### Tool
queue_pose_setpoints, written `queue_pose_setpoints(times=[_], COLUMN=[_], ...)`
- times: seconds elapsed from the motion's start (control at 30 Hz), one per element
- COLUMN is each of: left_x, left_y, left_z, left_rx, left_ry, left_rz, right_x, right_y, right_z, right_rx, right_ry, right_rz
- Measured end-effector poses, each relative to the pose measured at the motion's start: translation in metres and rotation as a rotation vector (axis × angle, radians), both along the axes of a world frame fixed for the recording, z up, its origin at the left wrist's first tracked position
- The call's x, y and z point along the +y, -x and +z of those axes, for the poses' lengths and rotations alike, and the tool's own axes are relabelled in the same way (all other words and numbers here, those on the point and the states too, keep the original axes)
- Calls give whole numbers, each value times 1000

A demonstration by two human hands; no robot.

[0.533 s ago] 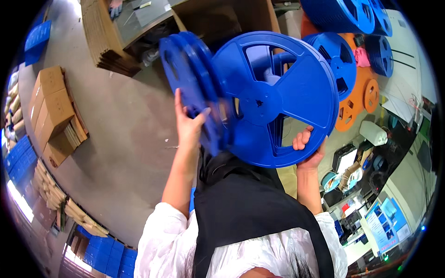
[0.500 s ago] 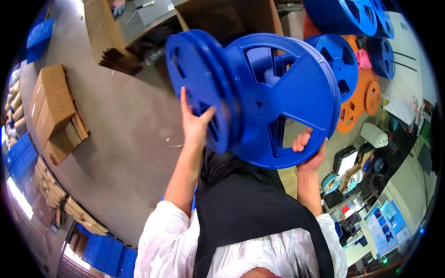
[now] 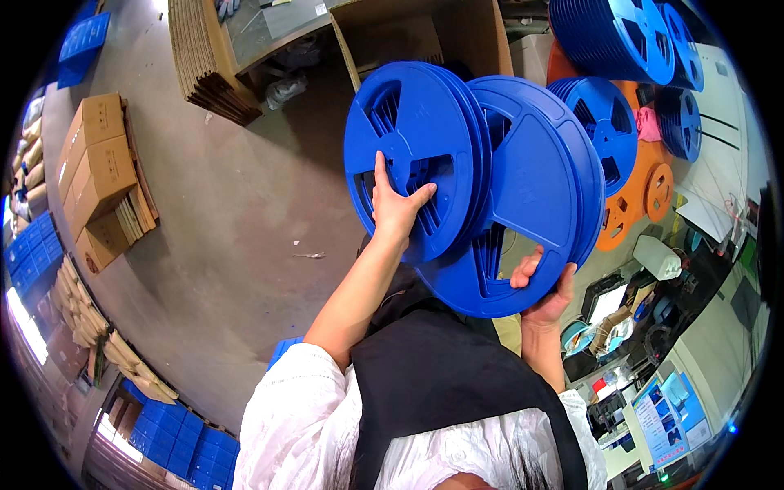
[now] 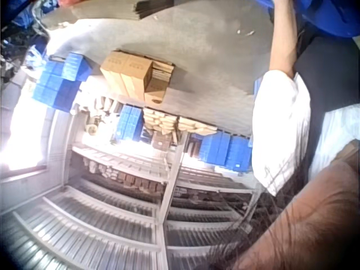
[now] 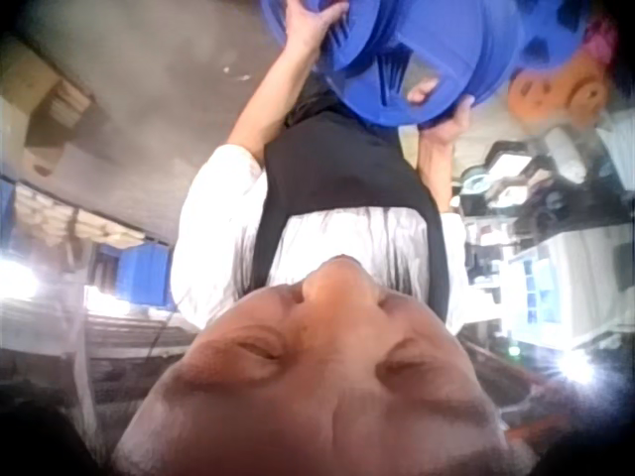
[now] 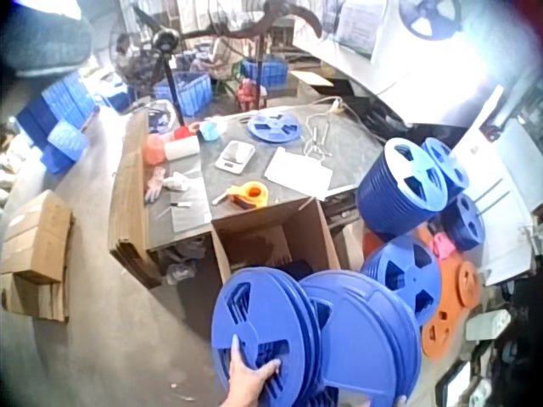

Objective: The person picks up blue plastic spools from a cardboard box and stacks them on a table. They handle the spools one by one, aligning them into a vertical pile. The task involves repetitive lifting and placing of the plastic components.

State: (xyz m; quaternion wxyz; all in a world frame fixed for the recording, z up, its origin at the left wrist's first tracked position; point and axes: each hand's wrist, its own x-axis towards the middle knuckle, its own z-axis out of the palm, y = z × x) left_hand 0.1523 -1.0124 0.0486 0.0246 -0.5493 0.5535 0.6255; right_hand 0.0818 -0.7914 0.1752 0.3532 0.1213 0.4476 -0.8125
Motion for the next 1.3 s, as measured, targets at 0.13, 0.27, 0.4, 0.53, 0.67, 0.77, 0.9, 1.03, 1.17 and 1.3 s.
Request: queue_pose_setpoints(times=[0.13,0.27,0.4,0.53,0.67,0.77,0.9,1.03,1.17,1.3], left_x=[0,5,5,6,7,8,-2,-53,-79,-89], left_y=[-2,5,4,5,10,12,3,-46,-85,-119], left_z=[2,7,2,1,8,6,6,27,70,88], left_rx=[44,38,78,73,96,141,310,273,521,581], left_ry=[-71,6,-38,-58,-34,-53,-203,-302,-468,-478], left_rz=[13,-32,-14,-10,-24,12,186,145,315,427], right_x=[8,0,-4,-2,2,0,6,10,20,21], right_y=[5,8,9,12,12,12,11,14,14,13], right_z=[-5,1,6,5,3,5,0,-4,-20,-23], right_rx=[-62,0,-26,-14,-10,-17,-49,-20,-40,-95], right_ry=[67,9,9,12,-7,-17,-37,-10,134,201], right_rz=[-50,-38,-63,-71,-78,-85,-132,-167,-221,-295])
